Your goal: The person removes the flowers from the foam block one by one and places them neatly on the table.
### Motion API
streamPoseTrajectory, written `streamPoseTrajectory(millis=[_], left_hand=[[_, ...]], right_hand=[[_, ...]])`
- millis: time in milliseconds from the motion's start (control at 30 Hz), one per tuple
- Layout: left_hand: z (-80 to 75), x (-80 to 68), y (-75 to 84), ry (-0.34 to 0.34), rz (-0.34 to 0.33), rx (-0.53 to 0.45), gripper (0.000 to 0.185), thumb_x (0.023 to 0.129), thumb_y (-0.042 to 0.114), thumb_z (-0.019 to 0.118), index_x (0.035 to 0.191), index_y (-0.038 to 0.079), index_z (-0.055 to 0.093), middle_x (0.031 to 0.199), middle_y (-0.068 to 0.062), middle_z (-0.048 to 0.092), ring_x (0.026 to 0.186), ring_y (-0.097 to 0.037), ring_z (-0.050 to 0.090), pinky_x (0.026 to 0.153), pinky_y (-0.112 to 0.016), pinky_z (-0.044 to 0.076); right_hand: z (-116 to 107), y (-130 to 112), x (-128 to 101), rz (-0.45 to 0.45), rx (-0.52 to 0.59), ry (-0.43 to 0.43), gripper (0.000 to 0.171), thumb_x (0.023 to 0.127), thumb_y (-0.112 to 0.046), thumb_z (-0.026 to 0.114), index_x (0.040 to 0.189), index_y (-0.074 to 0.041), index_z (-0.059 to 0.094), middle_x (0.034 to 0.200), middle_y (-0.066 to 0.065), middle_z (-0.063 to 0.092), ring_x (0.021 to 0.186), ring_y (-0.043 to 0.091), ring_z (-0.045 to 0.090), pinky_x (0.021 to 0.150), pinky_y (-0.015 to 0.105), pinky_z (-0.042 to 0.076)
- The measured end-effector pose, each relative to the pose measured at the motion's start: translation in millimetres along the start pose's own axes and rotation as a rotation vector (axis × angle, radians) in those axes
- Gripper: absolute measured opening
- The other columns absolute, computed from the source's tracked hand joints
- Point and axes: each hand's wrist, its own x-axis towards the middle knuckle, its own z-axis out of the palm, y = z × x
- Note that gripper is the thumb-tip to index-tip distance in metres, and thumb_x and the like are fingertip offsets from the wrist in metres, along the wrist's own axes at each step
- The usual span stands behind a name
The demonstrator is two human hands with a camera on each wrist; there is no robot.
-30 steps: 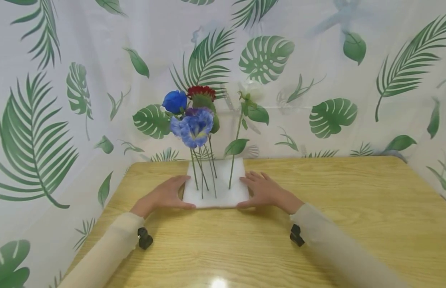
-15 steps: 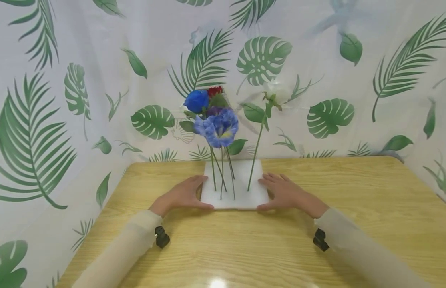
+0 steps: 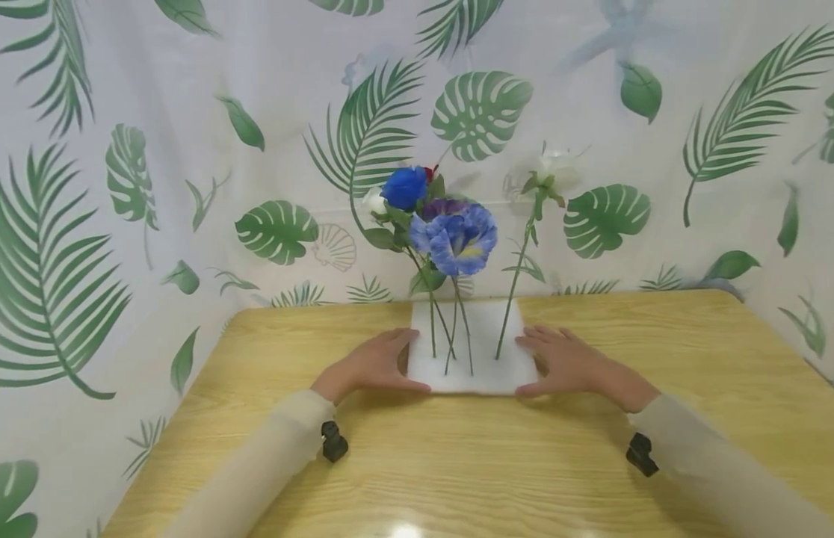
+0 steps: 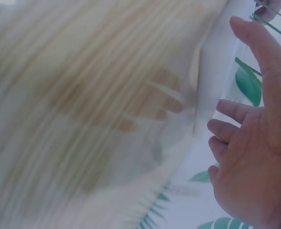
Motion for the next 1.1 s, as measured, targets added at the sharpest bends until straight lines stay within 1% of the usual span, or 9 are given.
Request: streamPoseTrajectory(millis=[133, 267, 433, 700, 867, 967, 1100], left_hand=[[1.1, 9.1, 12.1, -0.015, 0.011, 0.012, 0.115, 0.077, 0.074, 0.073, 0.162, 0.01, 0.028, 0.167, -0.011, 0.032, 0.153, -0.028, 0.035, 0.124, -0.042, 0.035], [3.4, 19.1, 20.5, -0.024, 0.015, 0.028, 0.115, 0.077, 0.075, 0.072, 0.162, 0.011, 0.028, 0.167, -0.01, 0.032, 0.153, -0.027, 0.035, 0.124, -0.041, 0.035], [6.3, 28.4, 28.5, -0.026, 0.022, 0.025, 0.115, 0.077, 0.075, 0.073, 0.161, 0.011, 0.029, 0.166, -0.01, 0.033, 0.152, -0.027, 0.036, 0.124, -0.04, 0.036], [10.6, 32.9, 38.8, -0.031, 0.004, 0.035, 0.114, 0.078, 0.075, 0.071, 0.162, 0.01, 0.029, 0.166, -0.011, 0.033, 0.151, -0.027, 0.038, 0.123, -0.04, 0.037], [11.5, 37.3, 45.4, -0.03, -0.021, 0.034, 0.115, 0.078, 0.077, 0.07, 0.162, 0.011, 0.028, 0.166, -0.01, 0.033, 0.151, -0.028, 0.038, 0.122, -0.041, 0.038], [12.4, 40.6, 48.9, -0.028, -0.033, 0.039, 0.114, 0.078, 0.077, 0.069, 0.162, 0.012, 0.027, 0.166, -0.01, 0.032, 0.15, -0.029, 0.038, 0.123, -0.043, 0.037], [13.2, 44.1, 53.6, -0.035, -0.033, 0.04, 0.114, 0.079, 0.077, 0.068, 0.162, 0.012, 0.026, 0.167, -0.011, 0.031, 0.15, -0.031, 0.038, 0.123, -0.044, 0.036]], right_hand=[[-2, 11, -9, 0.013, -0.013, -0.003, 0.101, 0.081, -0.064, 0.075, 0.15, 0.002, 0.046, 0.157, 0.03, 0.039, 0.145, 0.053, 0.033, 0.116, 0.075, 0.024], [-6, 23, -15, 0.018, -0.021, -0.006, 0.1, 0.08, -0.064, 0.076, 0.149, 0.002, 0.047, 0.156, 0.031, 0.04, 0.144, 0.053, 0.034, 0.114, 0.076, 0.025], [-11, 33, -20, 0.015, 0.019, -0.012, 0.098, 0.078, -0.06, 0.08, 0.148, 0.002, 0.049, 0.156, 0.031, 0.04, 0.144, 0.055, 0.033, 0.112, 0.078, 0.023], [-16, 41, -22, 0.002, 0.104, -0.024, 0.098, 0.074, -0.05, 0.086, 0.147, 0.004, 0.049, 0.155, 0.032, 0.041, 0.144, 0.057, 0.029, 0.113, 0.079, 0.019], [-19, 49, -20, 0.005, 0.109, -0.033, 0.096, 0.073, -0.045, 0.088, 0.145, 0.005, 0.049, 0.154, 0.034, 0.04, 0.143, 0.058, 0.03, 0.112, 0.079, 0.021], [-20, 53, -19, 0.013, 0.105, -0.043, 0.096, 0.074, -0.045, 0.087, 0.146, 0.006, 0.048, 0.155, 0.035, 0.038, 0.143, 0.059, 0.03, 0.111, 0.079, 0.022], [-21, 57, -21, 0.031, 0.129, -0.053, 0.096, 0.074, -0.044, 0.087, 0.146, 0.007, 0.048, 0.154, 0.036, 0.038, 0.143, 0.059, 0.029, 0.112, 0.079, 0.02]])
